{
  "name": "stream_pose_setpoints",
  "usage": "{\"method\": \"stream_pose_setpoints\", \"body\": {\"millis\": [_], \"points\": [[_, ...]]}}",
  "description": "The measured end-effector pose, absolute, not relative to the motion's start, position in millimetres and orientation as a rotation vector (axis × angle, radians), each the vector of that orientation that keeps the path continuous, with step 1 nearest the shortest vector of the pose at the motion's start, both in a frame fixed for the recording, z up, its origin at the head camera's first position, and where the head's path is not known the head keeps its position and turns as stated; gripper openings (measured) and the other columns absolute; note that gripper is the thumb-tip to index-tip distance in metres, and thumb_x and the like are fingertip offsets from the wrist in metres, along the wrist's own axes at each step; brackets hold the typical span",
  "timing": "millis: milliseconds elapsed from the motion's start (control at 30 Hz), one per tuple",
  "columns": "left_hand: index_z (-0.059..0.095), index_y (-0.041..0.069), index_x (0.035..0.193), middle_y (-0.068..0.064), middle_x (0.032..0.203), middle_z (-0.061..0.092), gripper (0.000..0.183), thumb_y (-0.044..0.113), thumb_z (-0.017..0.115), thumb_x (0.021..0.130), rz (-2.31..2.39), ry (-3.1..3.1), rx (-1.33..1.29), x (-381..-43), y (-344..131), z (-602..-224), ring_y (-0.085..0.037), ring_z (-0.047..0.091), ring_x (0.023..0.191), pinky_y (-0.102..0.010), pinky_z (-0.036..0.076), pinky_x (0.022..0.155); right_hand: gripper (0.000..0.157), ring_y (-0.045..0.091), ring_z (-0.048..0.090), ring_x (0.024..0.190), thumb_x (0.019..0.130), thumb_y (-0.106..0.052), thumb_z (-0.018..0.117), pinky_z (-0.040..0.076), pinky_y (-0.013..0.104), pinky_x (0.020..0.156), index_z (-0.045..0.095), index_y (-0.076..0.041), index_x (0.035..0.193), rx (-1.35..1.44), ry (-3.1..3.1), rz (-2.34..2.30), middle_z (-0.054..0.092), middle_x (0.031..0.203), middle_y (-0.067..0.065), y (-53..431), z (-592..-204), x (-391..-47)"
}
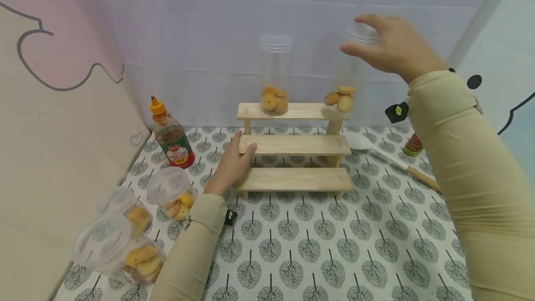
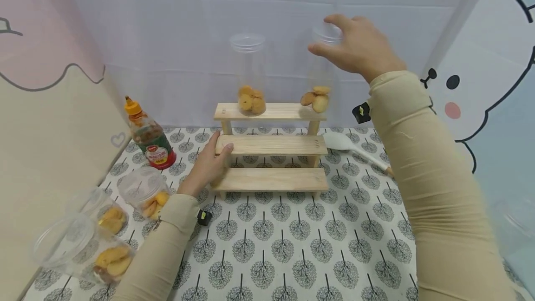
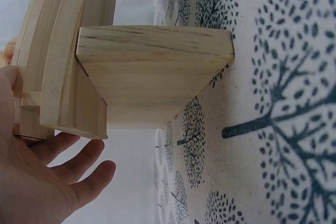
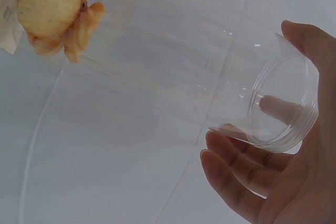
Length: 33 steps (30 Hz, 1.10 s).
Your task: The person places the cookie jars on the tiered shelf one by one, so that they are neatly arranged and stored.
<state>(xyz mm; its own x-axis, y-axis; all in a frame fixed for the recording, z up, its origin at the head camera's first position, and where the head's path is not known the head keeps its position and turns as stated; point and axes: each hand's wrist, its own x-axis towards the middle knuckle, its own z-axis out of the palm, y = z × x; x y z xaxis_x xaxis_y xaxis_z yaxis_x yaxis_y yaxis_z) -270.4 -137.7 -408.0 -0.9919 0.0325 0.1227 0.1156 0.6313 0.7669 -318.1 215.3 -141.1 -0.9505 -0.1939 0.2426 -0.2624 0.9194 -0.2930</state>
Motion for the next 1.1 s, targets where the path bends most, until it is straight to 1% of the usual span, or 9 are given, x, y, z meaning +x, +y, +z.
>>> {"method": "stream_pose_setpoints", "body": {"millis": [133, 300, 500, 700, 833, 1100], "points": [[0.010, 0.021, 0.162, -0.015, 0.162, 0.026, 0.085, 0.068, 0.040, 0.097, -1.306, -2.746, -0.123, -270.7, -135.2, -408.9, -0.037, 0.028, 0.147, -0.056, 0.023, 0.120, 0.088, 0.043, 0.013, 0.150, 0.090, -0.072, 0.048, 0.019, 0.070, 0.115, 0.017, -0.030, 0.161, 0.334, -2.890, 0.505, 0.014, 0.165, 0.017, 210.0, -144.5, -327.2], [0.010, 0.020, 0.162, -0.016, 0.162, 0.026, 0.085, 0.067, 0.040, 0.097, -1.311, -2.741, -0.130, -271.5, -134.0, -408.6, -0.037, 0.027, 0.148, -0.056, 0.022, 0.120, 0.090, 0.043, 0.014, 0.150, 0.089, -0.073, 0.047, 0.019, 0.068, 0.116, 0.016, -0.029, 0.161, 0.336, -2.902, 0.514, 0.017, 0.165, 0.019, 200.9, -148.0, -338.9], [0.011, 0.020, 0.162, -0.017, 0.162, 0.027, 0.085, 0.068, 0.040, 0.097, -1.307, -2.739, -0.122, -272.6, -132.5, -408.6, -0.038, 0.028, 0.147, -0.058, 0.023, 0.119, 0.090, 0.042, 0.015, 0.150, 0.089, -0.074, 0.047, 0.018, 0.065, 0.118, 0.017, -0.029, 0.161, 0.369, -2.918, 0.508, 0.018, 0.165, 0.015, 186.8, -151.3, -348.1], [0.010, 0.020, 0.162, -0.016, 0.163, 0.025, 0.087, 0.069, 0.039, 0.096, -1.312, -2.747, -0.128, -274.1, -130.9, -411.5, -0.037, 0.026, 0.148, -0.057, 0.022, 0.120, 0.089, 0.043, 0.016, 0.150, 0.090, -0.073, 0.047, 0.020, 0.068, 0.115, 0.016, -0.029, 0.161, 0.406, -2.938, 0.514, 0.016, 0.164, 0.020, 176.7, -154.1, -348.9], [0.011, 0.020, 0.162, -0.015, 0.163, 0.025, 0.086, 0.068, 0.040, 0.097, -1.314, -2.739, -0.123, -274.4, -129.9, -411.2, -0.037, 0.026, 0.148, -0.057, 0.022, 0.120, 0.091, 0.043, 0.017, 0.149, 0.088, -0.076, 0.046, 0.022, 0.069, 0.114, 0.015, -0.032, 0.161, 0.395, -2.952, 0.511, 0.014, 0.165, 0.019, 171.6, -153.2, -348.5], [0.010, 0.019, 0.162, -0.015, 0.163, 0.024, 0.085, 0.066, 0.041, 0.098, -1.324, -2.741, -0.132, -273.5, -128.0, -410.2, -0.036, 0.025, 0.149, -0.055, 0.021, 0.121, 0.093, 0.046, 0.019, 0.148, 0.087, -0.078, 0.046, 0.023, 0.071, 0.112, 0.015, -0.031, 0.161, 0.395, -2.978, 0.479, 0.012, 0.164, 0.022, 169.7, -156.5, -351.1]]}}
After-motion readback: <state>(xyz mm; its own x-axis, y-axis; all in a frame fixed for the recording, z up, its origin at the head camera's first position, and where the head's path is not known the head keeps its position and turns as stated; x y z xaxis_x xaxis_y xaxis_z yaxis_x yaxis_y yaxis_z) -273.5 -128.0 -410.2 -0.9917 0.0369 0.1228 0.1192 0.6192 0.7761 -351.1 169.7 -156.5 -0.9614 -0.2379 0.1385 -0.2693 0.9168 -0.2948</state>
